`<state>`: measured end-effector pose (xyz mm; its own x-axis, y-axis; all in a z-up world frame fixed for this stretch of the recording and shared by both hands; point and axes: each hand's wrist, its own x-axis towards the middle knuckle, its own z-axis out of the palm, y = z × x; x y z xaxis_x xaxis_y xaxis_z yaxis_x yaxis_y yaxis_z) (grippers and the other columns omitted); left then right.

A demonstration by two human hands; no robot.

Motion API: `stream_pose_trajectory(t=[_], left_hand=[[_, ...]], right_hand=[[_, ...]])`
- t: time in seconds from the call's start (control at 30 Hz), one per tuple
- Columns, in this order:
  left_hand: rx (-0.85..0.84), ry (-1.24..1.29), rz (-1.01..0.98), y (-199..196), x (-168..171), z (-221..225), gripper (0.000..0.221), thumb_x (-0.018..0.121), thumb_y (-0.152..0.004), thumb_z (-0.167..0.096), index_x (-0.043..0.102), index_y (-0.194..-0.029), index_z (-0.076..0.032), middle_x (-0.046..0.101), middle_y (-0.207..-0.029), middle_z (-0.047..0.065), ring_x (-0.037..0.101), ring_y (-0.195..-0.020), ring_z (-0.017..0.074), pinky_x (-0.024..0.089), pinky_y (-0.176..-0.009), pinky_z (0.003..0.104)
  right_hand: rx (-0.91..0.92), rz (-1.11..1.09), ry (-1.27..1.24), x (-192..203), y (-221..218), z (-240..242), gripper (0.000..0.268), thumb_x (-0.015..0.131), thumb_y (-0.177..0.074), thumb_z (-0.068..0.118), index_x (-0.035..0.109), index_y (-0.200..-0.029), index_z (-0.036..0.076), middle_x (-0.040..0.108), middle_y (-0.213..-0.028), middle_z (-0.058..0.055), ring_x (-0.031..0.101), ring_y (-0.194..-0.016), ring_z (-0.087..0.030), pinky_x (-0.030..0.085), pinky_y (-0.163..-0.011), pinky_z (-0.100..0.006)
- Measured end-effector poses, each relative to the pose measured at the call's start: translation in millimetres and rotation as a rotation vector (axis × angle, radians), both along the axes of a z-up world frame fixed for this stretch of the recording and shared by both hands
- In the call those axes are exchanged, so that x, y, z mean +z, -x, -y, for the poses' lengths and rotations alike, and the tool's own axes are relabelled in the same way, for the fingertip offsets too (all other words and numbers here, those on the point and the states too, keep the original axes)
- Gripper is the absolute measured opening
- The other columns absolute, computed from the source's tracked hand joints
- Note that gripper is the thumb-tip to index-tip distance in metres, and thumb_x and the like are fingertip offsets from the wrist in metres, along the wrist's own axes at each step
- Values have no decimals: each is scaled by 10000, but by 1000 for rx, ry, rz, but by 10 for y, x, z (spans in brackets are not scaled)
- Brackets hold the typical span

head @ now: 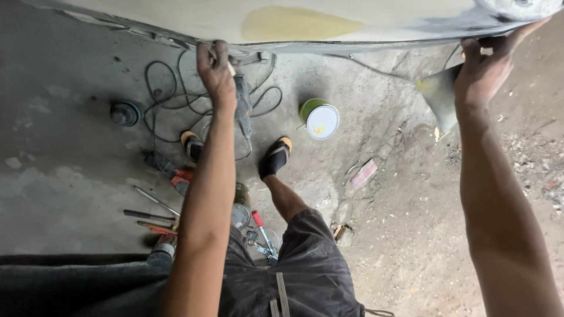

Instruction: The person applies a yellow body filler to a car's front bumper using a metal putty knife, spreading it evenly across the surface. They then use a sanding block to smooth the filler and apply masking tape to the edges of the bumper.

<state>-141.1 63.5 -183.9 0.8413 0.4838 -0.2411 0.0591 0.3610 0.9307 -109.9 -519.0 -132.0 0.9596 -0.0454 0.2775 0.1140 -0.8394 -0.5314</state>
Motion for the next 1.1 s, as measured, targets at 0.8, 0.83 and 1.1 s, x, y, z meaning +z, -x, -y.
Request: stream_pose_trajectory(t=[0.8,0.83,1.1], left_hand=[[216,-477,-67,-55,-88,784,677,905,-767,-371,482,-1111,30,511,-1025,105,501,-922,225,489,-828,368],[190,-588,-31,-48,-57,731,652,933,-741,-319,489,-1060,35,494,-1016,109,497,-924,236,488,-822,364],[189,-708,-130,353,92,284,365,906,-808,-195,582,-848,-32,574,-843,51,540,-845,217,454,-805,351]], right_hand=[[-253,-443,-55,-22,-76,-2123,448,759,-1053,446,730,-889,31,624,-693,8,443,-538,-137,399,-532,-306],[-234,-357,-54,70,-94,-2215,468,750,-1045,424,696,-790,35,587,-623,-21,395,-497,-142,333,-492,-317],[-63,-220,-49,219,293,-2166,216,713,-1074,235,793,-959,71,770,-793,-62,608,-562,-99,432,-490,-286]])
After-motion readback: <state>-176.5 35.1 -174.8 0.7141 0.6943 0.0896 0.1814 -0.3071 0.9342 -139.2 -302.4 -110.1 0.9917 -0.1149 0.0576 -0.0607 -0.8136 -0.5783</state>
